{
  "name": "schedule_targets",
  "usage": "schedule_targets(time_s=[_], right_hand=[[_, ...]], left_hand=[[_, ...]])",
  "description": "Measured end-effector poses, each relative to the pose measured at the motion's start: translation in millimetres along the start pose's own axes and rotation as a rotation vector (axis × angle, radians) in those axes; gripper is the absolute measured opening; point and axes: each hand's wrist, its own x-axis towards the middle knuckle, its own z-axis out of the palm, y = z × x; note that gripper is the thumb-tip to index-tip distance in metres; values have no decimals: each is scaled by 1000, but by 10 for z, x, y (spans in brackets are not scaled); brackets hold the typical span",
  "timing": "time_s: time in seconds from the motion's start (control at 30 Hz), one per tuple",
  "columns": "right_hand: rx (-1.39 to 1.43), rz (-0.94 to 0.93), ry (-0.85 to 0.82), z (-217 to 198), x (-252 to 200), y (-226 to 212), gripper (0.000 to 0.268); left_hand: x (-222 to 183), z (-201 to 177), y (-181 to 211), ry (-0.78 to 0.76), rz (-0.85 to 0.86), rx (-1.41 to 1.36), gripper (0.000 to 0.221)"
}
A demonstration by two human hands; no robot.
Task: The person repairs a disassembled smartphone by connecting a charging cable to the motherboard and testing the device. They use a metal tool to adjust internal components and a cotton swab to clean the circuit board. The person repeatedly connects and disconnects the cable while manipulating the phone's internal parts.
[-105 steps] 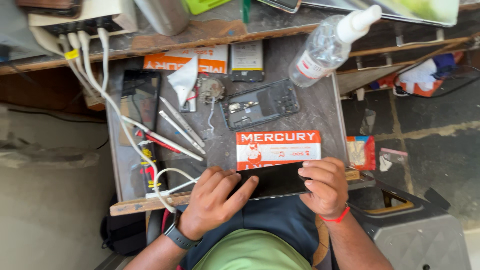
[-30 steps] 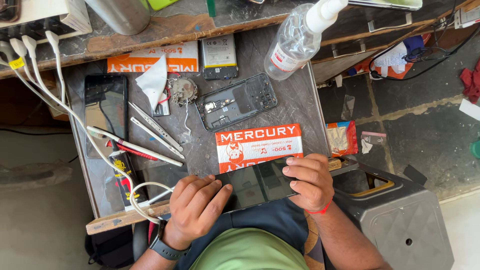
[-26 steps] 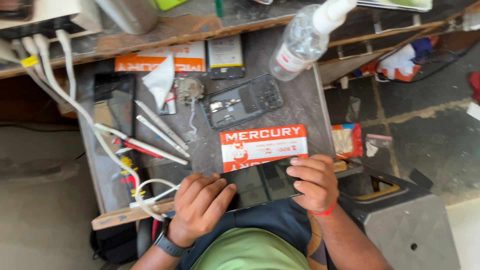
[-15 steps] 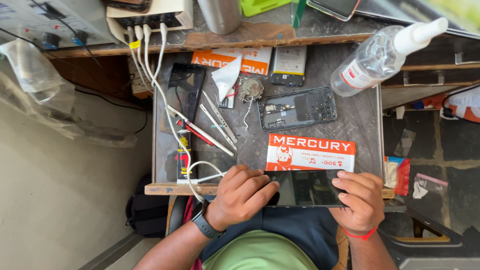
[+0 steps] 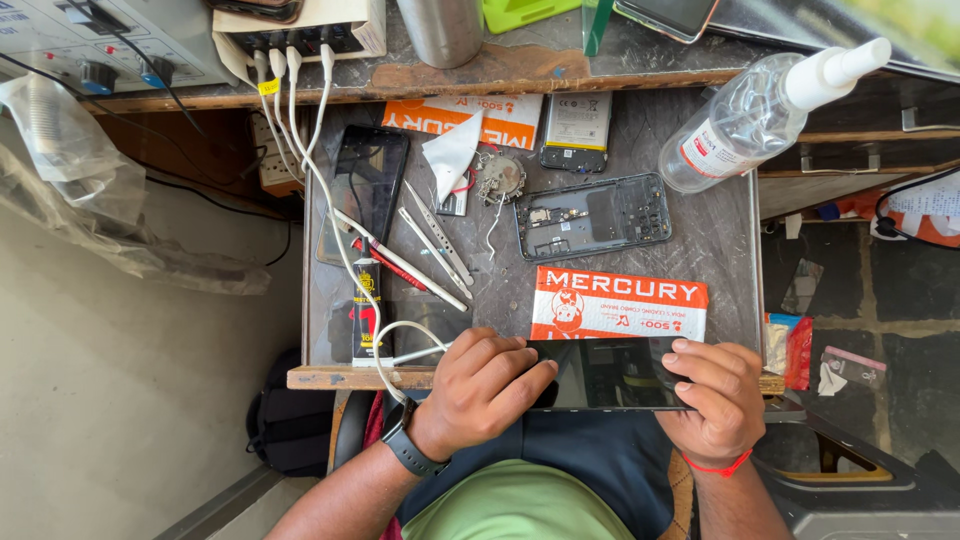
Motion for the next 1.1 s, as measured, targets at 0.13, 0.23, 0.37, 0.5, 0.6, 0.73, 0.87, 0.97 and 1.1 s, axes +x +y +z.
schedule_targets(time_s=[0.13,0.23,0.37,0.5,0.6,0.73,0.87,0.97,1.1], right_hand=[[5,3,8,3,5,-8,53],[2,12,7,3,2,-12,52],[0,15,8,-1,-1,-11,51],[0,14,5,-3,-3,-12,52],[3,10,13,6,15,-21,52],[-4,-1,0,-5,58,-28,49],[-13,-23,5,-13,66,-12,49],[2,-39,6,-15,71,1,51],[12,-33,6,-8,56,13,50]], left_hand=[[10,-5,0,-2,0,-10,28],[14,-14,-2,-12,5,-20,29],[26,-18,-5,-15,4,-29,30],[29,-22,-2,-16,2,-32,30],[38,-23,0,-13,1,-31,30],[59,-35,-2,-15,6,-28,29],[67,-2,-16,-27,6,-34,30],[60,27,-10,-18,4,-25,29],[54,50,-16,-10,9,-20,28]])
